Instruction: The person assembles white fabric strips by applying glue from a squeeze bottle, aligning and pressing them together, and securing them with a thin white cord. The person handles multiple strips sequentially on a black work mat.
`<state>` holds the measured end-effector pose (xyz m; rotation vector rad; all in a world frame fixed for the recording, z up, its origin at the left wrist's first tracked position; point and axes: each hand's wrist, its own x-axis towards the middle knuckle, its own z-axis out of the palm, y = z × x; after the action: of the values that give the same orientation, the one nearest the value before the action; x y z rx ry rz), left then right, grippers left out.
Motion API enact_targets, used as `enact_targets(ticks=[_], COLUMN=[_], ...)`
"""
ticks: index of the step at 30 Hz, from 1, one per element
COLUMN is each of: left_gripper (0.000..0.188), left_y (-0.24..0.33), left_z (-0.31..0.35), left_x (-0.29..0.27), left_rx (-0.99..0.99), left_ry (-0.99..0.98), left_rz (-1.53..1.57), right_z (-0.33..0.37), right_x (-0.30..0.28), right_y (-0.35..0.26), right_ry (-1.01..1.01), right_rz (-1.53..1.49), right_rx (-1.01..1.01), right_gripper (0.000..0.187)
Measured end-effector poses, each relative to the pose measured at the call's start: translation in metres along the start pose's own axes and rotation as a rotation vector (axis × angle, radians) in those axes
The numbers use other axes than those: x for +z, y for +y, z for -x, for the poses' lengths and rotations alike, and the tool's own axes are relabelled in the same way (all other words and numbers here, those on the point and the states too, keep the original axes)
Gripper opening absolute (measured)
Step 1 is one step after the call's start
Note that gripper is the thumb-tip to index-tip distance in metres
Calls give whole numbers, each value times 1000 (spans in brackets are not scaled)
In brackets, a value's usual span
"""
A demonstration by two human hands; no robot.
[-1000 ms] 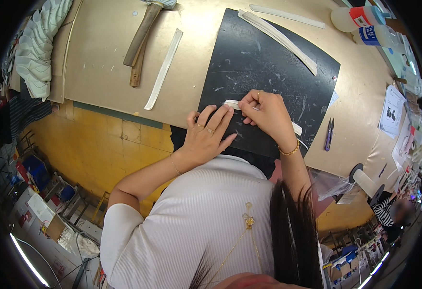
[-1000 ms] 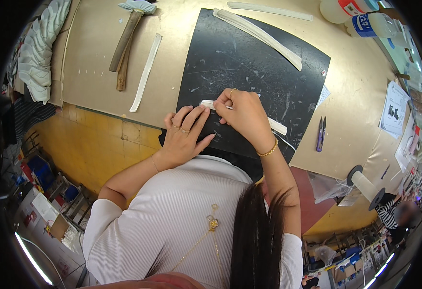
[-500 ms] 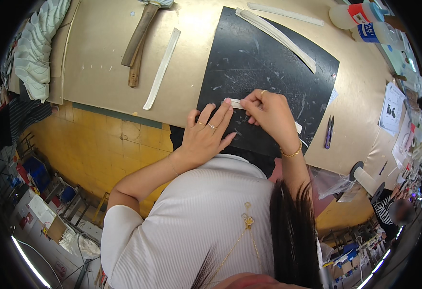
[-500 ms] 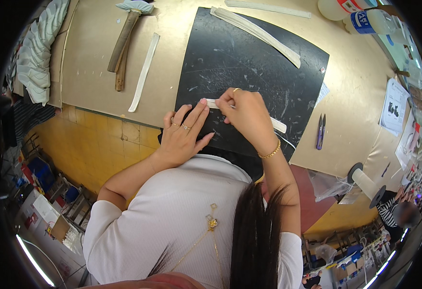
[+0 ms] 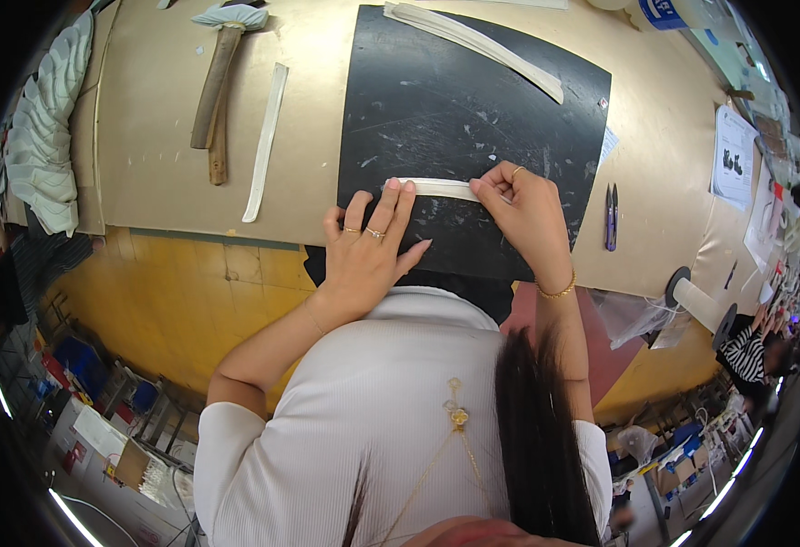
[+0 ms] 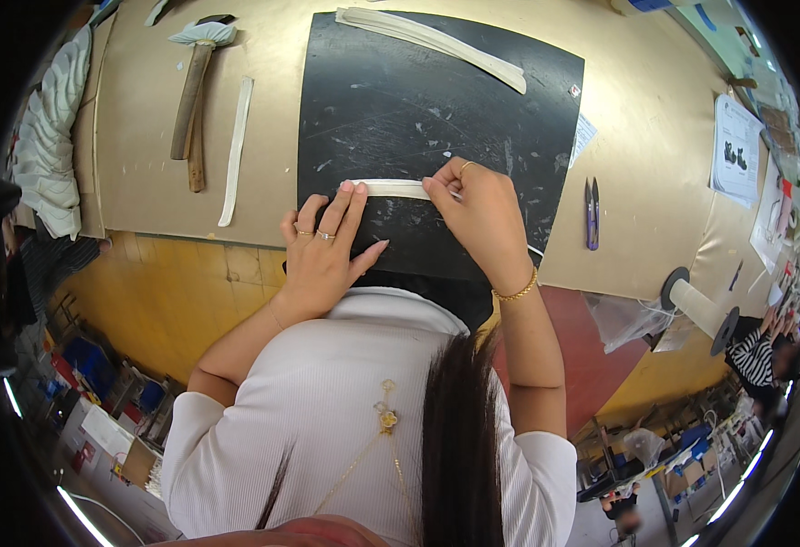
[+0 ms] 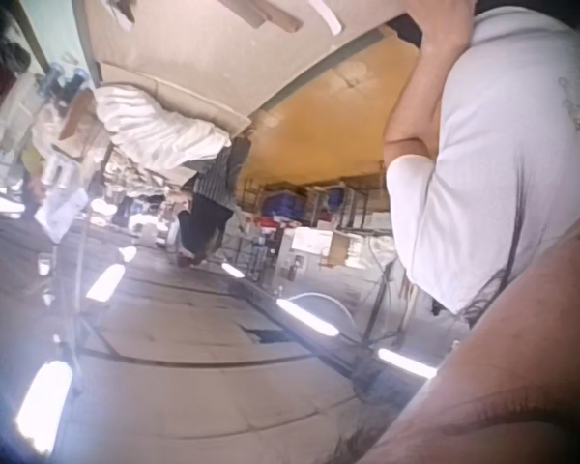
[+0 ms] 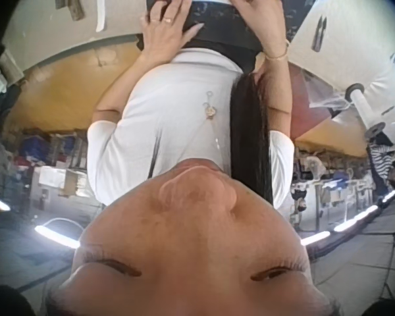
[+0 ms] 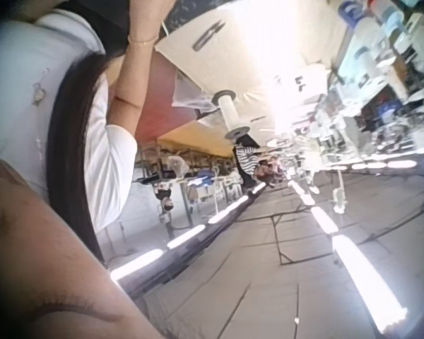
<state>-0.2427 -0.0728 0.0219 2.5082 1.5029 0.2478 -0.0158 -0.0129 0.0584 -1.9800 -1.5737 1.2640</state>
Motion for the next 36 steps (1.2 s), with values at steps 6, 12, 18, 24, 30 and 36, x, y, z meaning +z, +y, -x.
enact_targets(ticks=[6,12,18,24,30,36], left_gripper=[80,82,80,75,69,65], left_y=[4,6,8,14,21,23], left_z=[-2,-3,-7,-13,-20,-26], left_x=[2,2,-1,-1,-1,-8], left_rx=[-12,-15,-16,-5,1,6], left_ry=[-13,-18,-37,-30,-32,-41], left_rz=[-34,-77,-105,-139,-135,-148], right_z=[0,2,3,4,4,4], right_x=[5,8,12,14,14,15], right_y=[5,5,8,9,8,10], right_ry=[40,68,107,124,121,130], right_rz=[18,42,43,47,42,55], right_rx=[-38,-50,-97,-123,-120,-138], right_gripper=[24,23,21,20,19,18])
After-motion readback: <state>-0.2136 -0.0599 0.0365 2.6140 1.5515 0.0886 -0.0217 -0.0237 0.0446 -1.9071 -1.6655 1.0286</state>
